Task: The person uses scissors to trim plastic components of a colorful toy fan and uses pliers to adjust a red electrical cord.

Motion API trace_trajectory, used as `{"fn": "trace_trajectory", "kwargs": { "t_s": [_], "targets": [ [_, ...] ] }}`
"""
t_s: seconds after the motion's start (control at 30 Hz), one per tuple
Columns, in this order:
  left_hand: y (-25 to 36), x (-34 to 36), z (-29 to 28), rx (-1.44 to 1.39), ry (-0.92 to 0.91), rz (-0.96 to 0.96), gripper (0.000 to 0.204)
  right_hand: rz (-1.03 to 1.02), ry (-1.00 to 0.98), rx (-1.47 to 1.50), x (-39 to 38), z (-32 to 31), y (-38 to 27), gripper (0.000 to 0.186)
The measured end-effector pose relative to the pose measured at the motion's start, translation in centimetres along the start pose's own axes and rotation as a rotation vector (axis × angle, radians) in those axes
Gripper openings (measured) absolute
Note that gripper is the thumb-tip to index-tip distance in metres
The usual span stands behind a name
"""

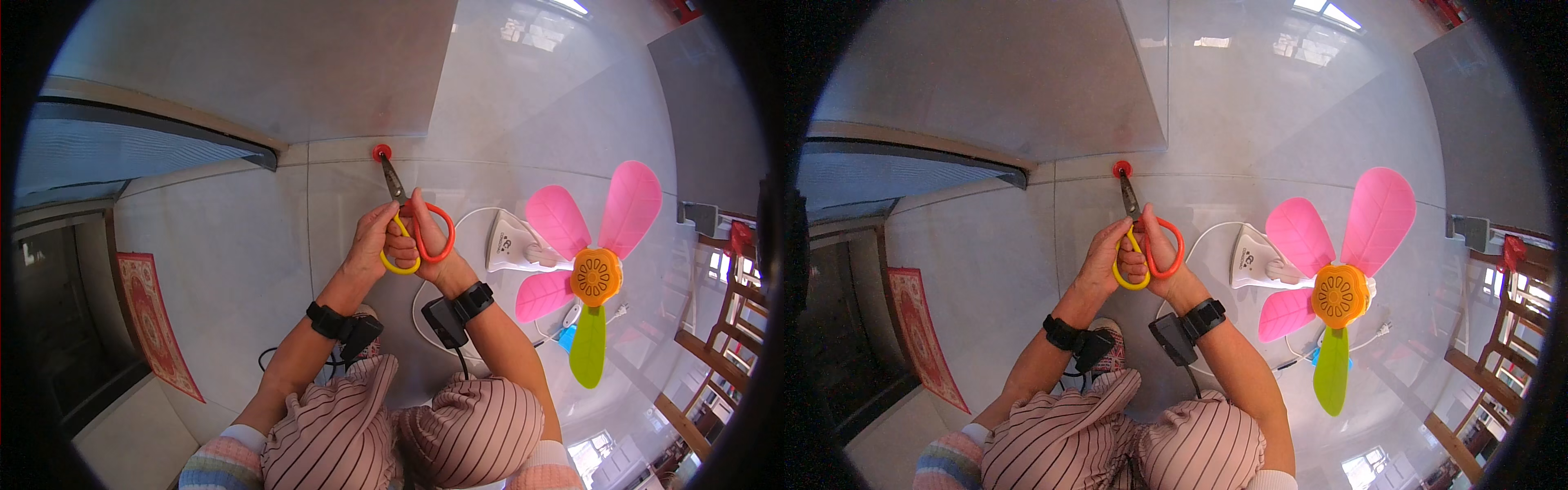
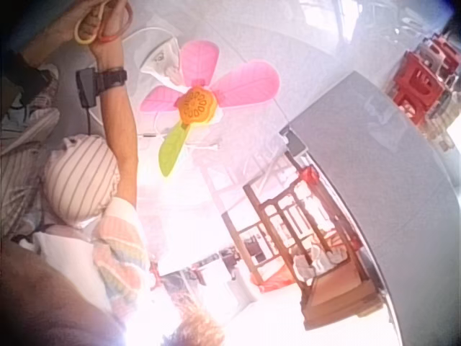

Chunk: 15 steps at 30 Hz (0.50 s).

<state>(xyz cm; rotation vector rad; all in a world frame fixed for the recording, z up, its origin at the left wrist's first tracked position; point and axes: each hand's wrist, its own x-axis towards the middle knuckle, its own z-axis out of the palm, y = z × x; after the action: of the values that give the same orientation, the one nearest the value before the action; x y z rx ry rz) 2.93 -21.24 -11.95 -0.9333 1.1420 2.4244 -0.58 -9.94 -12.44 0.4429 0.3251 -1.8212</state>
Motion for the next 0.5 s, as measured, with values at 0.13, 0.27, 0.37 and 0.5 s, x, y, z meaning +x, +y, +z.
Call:
{"fn": "trace_trajectory", "kwargs": {
  "t_s": [0.13, 0.27, 0.37, 0.5],
  "targets": [
    [-0.1, 0.08, -0.15, -0.015, -0.01, -0.001, 0.019, 0.008, -0.007, -0.001, 0.02, -0.02, 0.02, 0.065],
    [-0.13, 0.07, -0.08, -0.018, -0.007, 0.001, 0.019, 0.01, -0.02, 0.0, 0.02, -0.08, -0.03, 0.065],
    [-0.22, 0.24, -0.52, -0.041, -0.038, -0.006, 0.019, 0.011, -0.026, -0.011, 0.04, -0.08, -0.01, 0.065],
    [-0.03, -0.02, -0.04, -0.046, -0.022, -0.003, 0.018, 0.009, -0.008, -0.025, 0.04, -0.19, 0.0, 0.065]
  ]
}}
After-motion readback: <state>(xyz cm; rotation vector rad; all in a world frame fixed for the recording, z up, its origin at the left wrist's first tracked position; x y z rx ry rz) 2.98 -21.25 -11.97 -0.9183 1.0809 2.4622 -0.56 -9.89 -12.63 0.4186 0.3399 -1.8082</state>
